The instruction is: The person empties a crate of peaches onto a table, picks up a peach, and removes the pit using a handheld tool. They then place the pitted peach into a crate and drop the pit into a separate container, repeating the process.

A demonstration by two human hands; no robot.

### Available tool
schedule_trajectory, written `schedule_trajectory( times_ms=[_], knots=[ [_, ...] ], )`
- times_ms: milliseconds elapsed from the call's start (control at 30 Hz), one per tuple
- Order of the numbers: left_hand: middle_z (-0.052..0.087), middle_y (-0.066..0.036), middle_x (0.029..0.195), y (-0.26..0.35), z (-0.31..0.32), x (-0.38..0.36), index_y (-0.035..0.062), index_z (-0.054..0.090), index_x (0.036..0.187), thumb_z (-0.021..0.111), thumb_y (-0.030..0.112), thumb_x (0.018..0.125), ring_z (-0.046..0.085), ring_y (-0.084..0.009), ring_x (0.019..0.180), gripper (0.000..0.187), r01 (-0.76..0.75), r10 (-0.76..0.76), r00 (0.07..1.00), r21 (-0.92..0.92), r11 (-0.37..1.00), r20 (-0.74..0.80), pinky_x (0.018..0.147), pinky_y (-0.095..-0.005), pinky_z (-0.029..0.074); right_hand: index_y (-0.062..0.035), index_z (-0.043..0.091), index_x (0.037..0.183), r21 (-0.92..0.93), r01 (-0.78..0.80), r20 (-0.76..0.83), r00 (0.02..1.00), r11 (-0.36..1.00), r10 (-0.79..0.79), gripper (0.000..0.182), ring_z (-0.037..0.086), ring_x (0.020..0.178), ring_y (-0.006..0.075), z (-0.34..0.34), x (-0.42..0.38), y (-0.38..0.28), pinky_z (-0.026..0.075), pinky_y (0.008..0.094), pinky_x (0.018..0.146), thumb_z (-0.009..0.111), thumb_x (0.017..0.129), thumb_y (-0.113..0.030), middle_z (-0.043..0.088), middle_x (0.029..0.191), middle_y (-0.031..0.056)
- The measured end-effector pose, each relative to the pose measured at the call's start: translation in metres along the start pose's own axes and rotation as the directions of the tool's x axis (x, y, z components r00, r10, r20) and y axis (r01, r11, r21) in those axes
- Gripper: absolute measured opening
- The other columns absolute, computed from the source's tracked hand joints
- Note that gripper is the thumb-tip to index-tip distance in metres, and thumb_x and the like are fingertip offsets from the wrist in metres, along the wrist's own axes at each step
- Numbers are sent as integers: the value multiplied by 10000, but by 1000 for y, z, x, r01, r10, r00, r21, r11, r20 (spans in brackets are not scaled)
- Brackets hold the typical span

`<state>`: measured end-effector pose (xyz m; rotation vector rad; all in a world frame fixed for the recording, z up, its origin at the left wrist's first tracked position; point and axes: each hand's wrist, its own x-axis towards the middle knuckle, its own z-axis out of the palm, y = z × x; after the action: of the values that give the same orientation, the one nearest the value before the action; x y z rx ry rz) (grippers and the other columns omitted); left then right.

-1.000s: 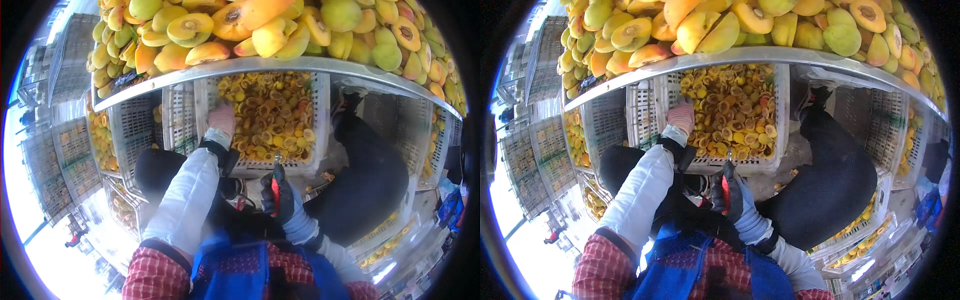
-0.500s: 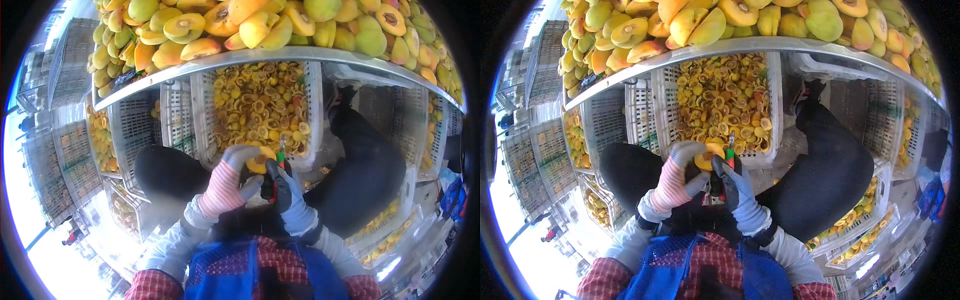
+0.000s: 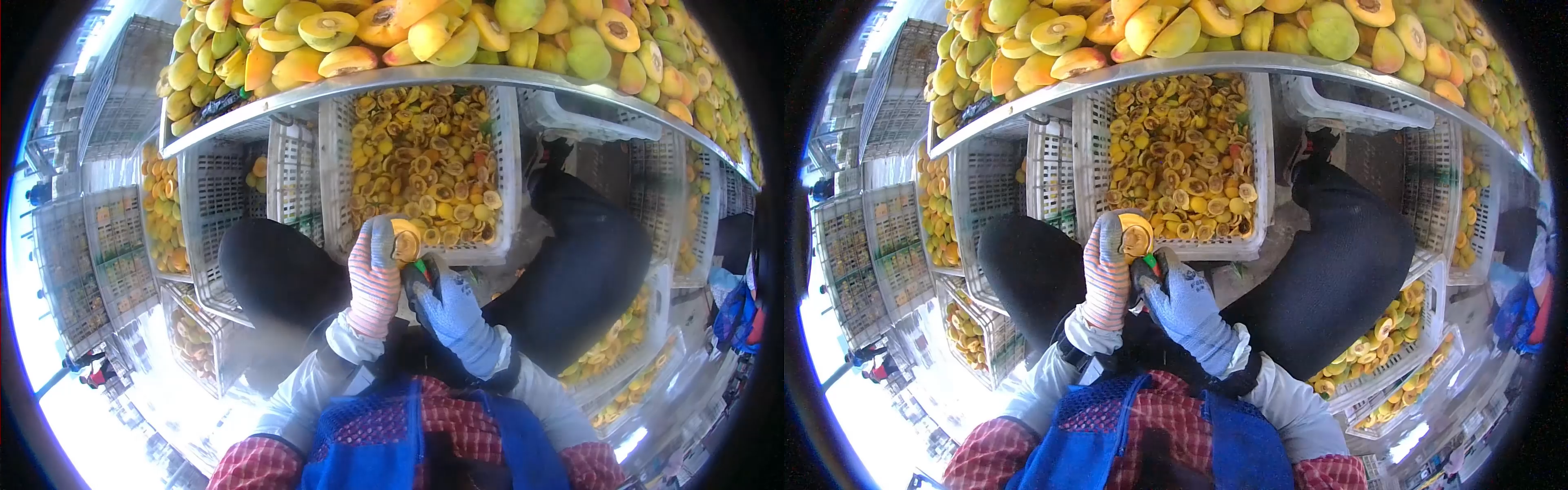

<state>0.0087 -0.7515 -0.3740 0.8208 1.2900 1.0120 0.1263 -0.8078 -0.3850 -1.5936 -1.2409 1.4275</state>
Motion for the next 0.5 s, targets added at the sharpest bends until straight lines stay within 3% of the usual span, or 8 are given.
schedule_trajectory(
  times_ms=[167,267,367,467,500],
  knots=[
    [619,-55,986,-5,8,-5,16,552,1107,502,420,936,594,-126,903,442,-18,19,994,7,1000,-108,808,-259,489,74,486,1179,-87,111,-138,983,990,-122,479,604,775,376,8,-10,-1,465,432,658,612,865,-265,615,858,216],
    [604,-60,939,-2,11,-7,17,564,1066,442,372,964,552,-121,865,389,-10,16,993,49,999,-121,791,-256,452,89,484,1180,5,14,-51,999,1000,-14,482,599,751,368,10,-12,3,465,423,642,610,866,-255,608,844,215],
    [593,-60,908,5,15,-9,16,567,1046,421,347,973,526,-117,841,369,15,-11,996,48,999,-93,779,-253,432,48,422,1270,-77,178,-67,981,981,-183,421,588,755,205,10,-16,11,461,314,628,508,911,-155,597,906,152],
    [589,-57,898,5,15,-11,17,567,1038,427,340,972,518,-110,831,358,47,-47,997,11,999,-56,759,-251,431,30,413,1295,100,-140,239,965,985,112,418,568,796,184,-1,-14,3,459,277,662,502,923,-139,582,987,131],
    [588,-56,895,4,14,-12,17,567,1035,429,338,972,515,-107,828,355,58,-58,997,0,998,-44,752,-250,430,19,433,1271,231,-163,218,969,959,112,392,552,734,173,2,-17,8,454,268,621,497,933,-170,578,931,111]
  ],
)
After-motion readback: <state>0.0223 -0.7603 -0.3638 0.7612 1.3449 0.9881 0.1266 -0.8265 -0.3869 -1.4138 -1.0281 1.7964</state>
